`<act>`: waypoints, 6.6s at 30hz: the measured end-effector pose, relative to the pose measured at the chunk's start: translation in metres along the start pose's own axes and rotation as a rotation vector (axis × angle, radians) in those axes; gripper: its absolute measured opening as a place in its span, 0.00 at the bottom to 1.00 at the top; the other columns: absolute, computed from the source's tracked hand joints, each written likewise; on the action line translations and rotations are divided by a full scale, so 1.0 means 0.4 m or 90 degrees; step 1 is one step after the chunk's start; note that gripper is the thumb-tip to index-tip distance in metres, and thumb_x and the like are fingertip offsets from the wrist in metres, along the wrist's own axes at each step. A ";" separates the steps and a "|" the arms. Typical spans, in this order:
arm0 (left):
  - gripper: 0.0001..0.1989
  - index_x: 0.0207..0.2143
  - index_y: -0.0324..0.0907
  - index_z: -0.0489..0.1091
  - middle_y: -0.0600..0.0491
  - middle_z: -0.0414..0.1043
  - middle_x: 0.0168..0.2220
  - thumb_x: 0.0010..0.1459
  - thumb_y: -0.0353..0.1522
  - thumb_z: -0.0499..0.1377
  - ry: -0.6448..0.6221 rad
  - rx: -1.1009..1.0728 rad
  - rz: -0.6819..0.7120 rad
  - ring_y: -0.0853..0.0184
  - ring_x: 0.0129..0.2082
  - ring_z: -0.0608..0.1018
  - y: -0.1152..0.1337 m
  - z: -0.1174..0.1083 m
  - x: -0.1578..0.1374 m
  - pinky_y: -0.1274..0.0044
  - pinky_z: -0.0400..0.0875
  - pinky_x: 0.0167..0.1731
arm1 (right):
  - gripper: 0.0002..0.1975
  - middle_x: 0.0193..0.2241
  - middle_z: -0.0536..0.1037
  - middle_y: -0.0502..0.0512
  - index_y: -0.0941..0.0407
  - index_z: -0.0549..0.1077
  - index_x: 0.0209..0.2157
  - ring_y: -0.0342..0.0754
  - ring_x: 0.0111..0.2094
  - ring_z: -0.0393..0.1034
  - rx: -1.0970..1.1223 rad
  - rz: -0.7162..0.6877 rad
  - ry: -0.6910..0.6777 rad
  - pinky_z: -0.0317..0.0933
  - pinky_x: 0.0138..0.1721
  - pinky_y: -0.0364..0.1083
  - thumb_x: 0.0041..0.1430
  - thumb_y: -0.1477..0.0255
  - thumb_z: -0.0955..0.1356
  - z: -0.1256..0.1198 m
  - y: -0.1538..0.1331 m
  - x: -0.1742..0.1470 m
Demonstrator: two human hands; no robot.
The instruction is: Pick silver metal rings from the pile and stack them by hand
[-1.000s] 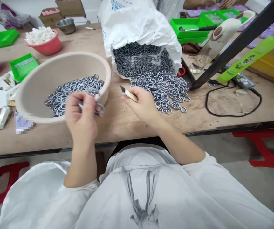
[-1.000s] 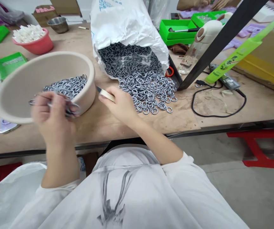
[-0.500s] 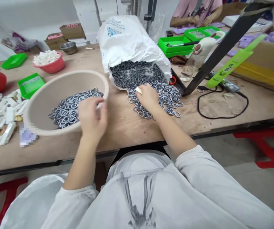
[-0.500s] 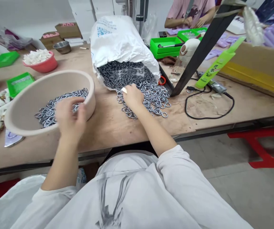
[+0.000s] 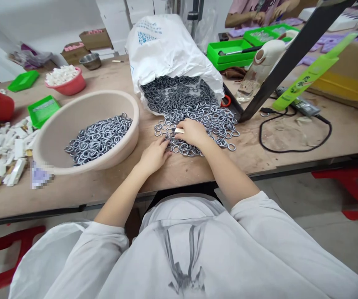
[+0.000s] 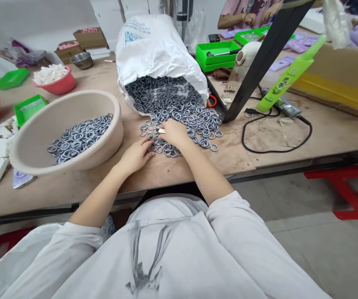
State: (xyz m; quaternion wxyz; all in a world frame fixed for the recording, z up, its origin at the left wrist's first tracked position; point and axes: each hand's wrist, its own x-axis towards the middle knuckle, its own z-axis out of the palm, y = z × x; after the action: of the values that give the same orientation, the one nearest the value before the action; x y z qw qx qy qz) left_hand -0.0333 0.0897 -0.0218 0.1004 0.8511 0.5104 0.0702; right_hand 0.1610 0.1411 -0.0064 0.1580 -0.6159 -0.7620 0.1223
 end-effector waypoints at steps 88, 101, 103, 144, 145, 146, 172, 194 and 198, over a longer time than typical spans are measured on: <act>0.25 0.25 0.40 0.63 0.61 0.55 0.19 0.50 0.51 0.66 0.251 -1.120 -0.256 0.79 0.16 0.55 0.118 0.047 -0.174 0.85 0.47 0.14 | 0.13 0.31 0.73 0.49 0.55 0.71 0.39 0.45 0.34 0.67 0.674 -0.127 -0.022 0.60 0.39 0.44 0.63 0.59 0.66 0.098 -0.160 -0.239; 0.27 0.22 0.41 0.57 0.63 0.50 0.17 0.48 0.49 0.68 0.241 -1.224 -0.311 0.81 0.14 0.50 0.141 0.009 -0.185 0.86 0.45 0.12 | 0.24 0.22 0.66 0.49 0.55 0.64 0.24 0.42 0.25 0.56 0.253 -0.271 0.085 0.46 0.29 0.44 0.67 0.53 0.61 0.050 -0.159 -0.292; 0.28 0.23 0.41 0.57 0.63 0.51 0.17 0.48 0.49 0.69 0.243 -1.232 -0.314 0.81 0.14 0.51 0.143 0.007 -0.184 0.86 0.45 0.12 | 0.25 0.22 0.66 0.49 0.55 0.64 0.23 0.43 0.25 0.56 0.231 -0.272 0.084 0.46 0.30 0.45 0.67 0.52 0.60 0.052 -0.162 -0.292; 0.25 0.20 0.41 0.60 0.60 0.53 0.16 0.54 0.50 0.64 0.218 -1.133 -0.310 0.77 0.14 0.53 0.133 0.029 -0.175 0.82 0.45 0.14 | 0.12 0.34 0.77 0.52 0.55 0.72 0.39 0.46 0.34 0.68 0.470 -0.123 0.033 0.58 0.37 0.44 0.61 0.61 0.68 0.034 -0.163 -0.254; 0.25 0.20 0.41 0.59 0.61 0.52 0.16 0.53 0.50 0.64 0.204 -1.156 -0.316 0.77 0.14 0.53 0.142 0.025 -0.177 0.82 0.45 0.14 | 0.13 0.34 0.77 0.52 0.55 0.73 0.40 0.46 0.35 0.69 0.489 -0.134 0.036 0.59 0.38 0.44 0.60 0.61 0.69 0.036 -0.164 -0.258; 0.26 0.19 0.41 0.58 0.61 0.52 0.15 0.52 0.49 0.65 0.186 -1.169 -0.308 0.78 0.14 0.53 0.150 0.020 -0.178 0.83 0.45 0.14 | 0.13 0.34 0.77 0.52 0.55 0.73 0.39 0.46 0.35 0.69 0.516 -0.141 0.023 0.59 0.38 0.44 0.60 0.60 0.69 0.037 -0.164 -0.259; 0.29 0.18 0.41 0.52 0.62 0.48 0.14 0.55 0.47 0.65 0.054 -1.334 -0.275 0.79 0.13 0.52 0.171 0.004 -0.190 0.84 0.50 0.14 | 0.23 0.20 0.63 0.47 0.55 0.61 0.22 0.41 0.24 0.56 0.328 -0.261 0.076 0.46 0.28 0.43 0.67 0.56 0.61 0.026 -0.134 -0.304; 0.16 0.39 0.39 0.74 0.55 0.73 0.28 0.47 0.34 0.69 0.213 -1.249 -0.327 0.78 0.18 0.66 0.055 0.006 -0.197 0.85 0.53 0.13 | 0.11 0.41 0.81 0.61 0.56 0.78 0.41 0.56 0.42 0.73 -0.023 -0.003 -0.006 0.60 0.40 0.48 0.62 0.68 0.67 0.032 -0.124 -0.018; 0.20 0.36 0.38 0.74 0.54 0.71 0.28 0.49 0.45 0.69 0.262 -1.159 -0.337 0.77 0.20 0.67 0.057 0.013 -0.182 0.85 0.53 0.14 | 0.13 0.26 0.74 0.51 0.57 0.73 0.30 0.46 0.30 0.67 0.366 -0.036 -0.045 0.57 0.34 0.44 0.64 0.64 0.65 0.014 -0.117 -0.086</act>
State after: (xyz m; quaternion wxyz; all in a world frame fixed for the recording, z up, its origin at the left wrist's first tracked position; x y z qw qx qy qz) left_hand -0.0467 0.0145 -0.0227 0.6420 0.2762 0.4435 0.5611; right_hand 0.1231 0.0976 0.0034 0.3031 -0.5196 -0.7181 0.3500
